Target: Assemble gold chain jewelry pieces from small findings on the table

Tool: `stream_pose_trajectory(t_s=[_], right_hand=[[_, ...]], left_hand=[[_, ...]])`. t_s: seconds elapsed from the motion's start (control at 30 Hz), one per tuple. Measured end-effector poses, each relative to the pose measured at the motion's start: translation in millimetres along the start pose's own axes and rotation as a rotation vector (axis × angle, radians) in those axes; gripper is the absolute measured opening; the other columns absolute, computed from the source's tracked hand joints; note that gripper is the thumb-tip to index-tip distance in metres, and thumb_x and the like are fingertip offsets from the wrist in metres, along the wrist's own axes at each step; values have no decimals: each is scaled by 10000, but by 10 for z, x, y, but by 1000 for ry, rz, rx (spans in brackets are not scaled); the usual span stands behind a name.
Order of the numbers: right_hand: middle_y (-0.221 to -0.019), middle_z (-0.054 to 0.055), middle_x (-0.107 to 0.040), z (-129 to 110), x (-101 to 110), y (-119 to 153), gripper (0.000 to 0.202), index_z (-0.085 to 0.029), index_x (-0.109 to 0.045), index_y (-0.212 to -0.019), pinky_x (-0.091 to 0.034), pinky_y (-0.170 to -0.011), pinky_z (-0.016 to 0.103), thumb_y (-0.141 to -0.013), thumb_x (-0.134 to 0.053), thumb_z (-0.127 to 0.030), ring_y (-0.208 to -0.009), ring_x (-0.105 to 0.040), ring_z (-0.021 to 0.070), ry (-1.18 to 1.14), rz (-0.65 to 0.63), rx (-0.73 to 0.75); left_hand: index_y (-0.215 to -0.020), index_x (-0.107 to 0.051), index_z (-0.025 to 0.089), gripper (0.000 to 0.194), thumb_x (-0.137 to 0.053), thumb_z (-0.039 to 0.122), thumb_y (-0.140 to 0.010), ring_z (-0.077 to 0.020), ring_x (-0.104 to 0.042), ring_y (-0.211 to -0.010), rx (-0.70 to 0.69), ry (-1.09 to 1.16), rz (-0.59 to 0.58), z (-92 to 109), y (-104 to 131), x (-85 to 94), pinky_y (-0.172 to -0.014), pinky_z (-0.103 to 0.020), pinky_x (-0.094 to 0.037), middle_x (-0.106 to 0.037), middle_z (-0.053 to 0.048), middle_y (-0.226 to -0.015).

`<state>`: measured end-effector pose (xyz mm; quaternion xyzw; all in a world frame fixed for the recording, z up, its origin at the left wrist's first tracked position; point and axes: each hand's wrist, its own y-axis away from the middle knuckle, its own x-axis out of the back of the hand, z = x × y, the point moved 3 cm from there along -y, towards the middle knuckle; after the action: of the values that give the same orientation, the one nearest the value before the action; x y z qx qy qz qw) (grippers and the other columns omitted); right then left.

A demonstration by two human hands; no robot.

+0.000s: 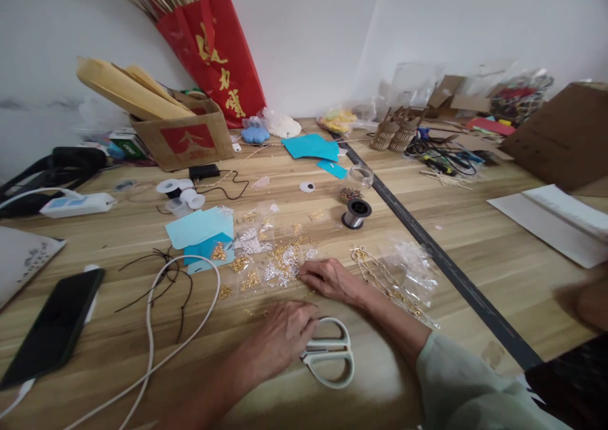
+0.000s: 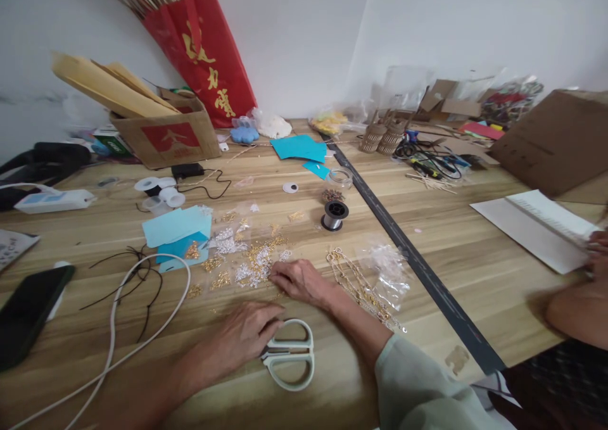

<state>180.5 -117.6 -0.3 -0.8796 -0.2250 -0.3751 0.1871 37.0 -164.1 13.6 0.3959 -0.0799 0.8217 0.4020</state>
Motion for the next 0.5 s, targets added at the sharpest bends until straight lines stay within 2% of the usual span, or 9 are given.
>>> stream_pose_trajectory(t_s=[0.03, 0.1, 0.2, 0.23, 0.3, 0.37, 0.43, 0.5], right_hand=[[-758, 21, -643, 4, 5, 1, 177, -178, -619, -875, -400, -629, 206, -950, -462, -209, -666, -577, 127, -15, 1, 0], [-761, 22, -640, 11, 15, 1, 178, -173, -623, -884, -406, -635, 208, -948, -463, -217, -668, -572, 128, -39, 6, 7], [-756, 21, -636, 23, 25, -1, 177, -163, -629, -899, -402, -622, 202, -945, -474, -236, -649, -557, 121, -79, -4, 19], [-762, 22, -639, 26, 27, -1, 178, -161, -630, -906, -403, -621, 201, -945, -476, -242, -648, -556, 120, -96, -7, 26], [-801, 33, -653, 28, 26, 0, 185, -159, -630, -927, -415, -642, 205, -949, -473, -254, -671, -570, 124, -136, -11, 49], [-851, 45, -662, 26, 23, 2, 195, -161, -627, -945, -431, -682, 215, -955, -464, -266, -721, -592, 134, -175, -9, 73], [-848, 44, -657, 22, 21, 4, 200, -163, -622, -950, -434, -691, 217, -959, -457, -275, -733, -597, 137, -198, -2, 81], [-791, 26, -632, 19, 22, 6, 193, -164, -614, -933, -422, -658, 207, -957, -459, -277, -685, -574, 126, -202, 13, 75]], left_hand=[[-738, -640, 188, 271, -423, 246, -888, -199, -594, -681, 47, -7, 36, -60, -34, 27, -667, -289, -398, -662, -61, -712], [-676, -614, 183, 223, -464, 209, -839, -168, -565, -610, 122, 70, 166, -198, -101, 106, -606, -265, -391, -639, -34, -659], [-714, -590, 177, 125, -505, 219, -795, -149, -556, -589, 165, 301, 376, -408, -175, 218, -571, -243, -417, -606, -5, -627], [-759, -591, 174, 96, -516, 229, -786, -141, -561, -584, 172, 400, 403, -467, -193, 233, -565, -238, -433, -605, 1, -638], [-865, -601, 158, 143, -540, 242, -766, -135, -590, -588, 182, 593, 399, -554, -222, 231, -555, -237, -467, -638, -14, -718], [-952, -610, 140, 226, -553, 236, -756, -138, -612, -598, 183, 693, 342, -593, -245, 203, -548, -240, -483, -662, -34, -770], [-964, -624, 133, 240, -559, 212, -747, -138, -620, -613, 166, 689, 320, -601, -256, 186, -558, -240, -488, -675, -44, -793], [-913, -636, 138, 193, -566, 188, -740, -134, -614, -633, 139, 606, 364, -589, -253, 196, -582, -239, -486, -676, -41, -798]])
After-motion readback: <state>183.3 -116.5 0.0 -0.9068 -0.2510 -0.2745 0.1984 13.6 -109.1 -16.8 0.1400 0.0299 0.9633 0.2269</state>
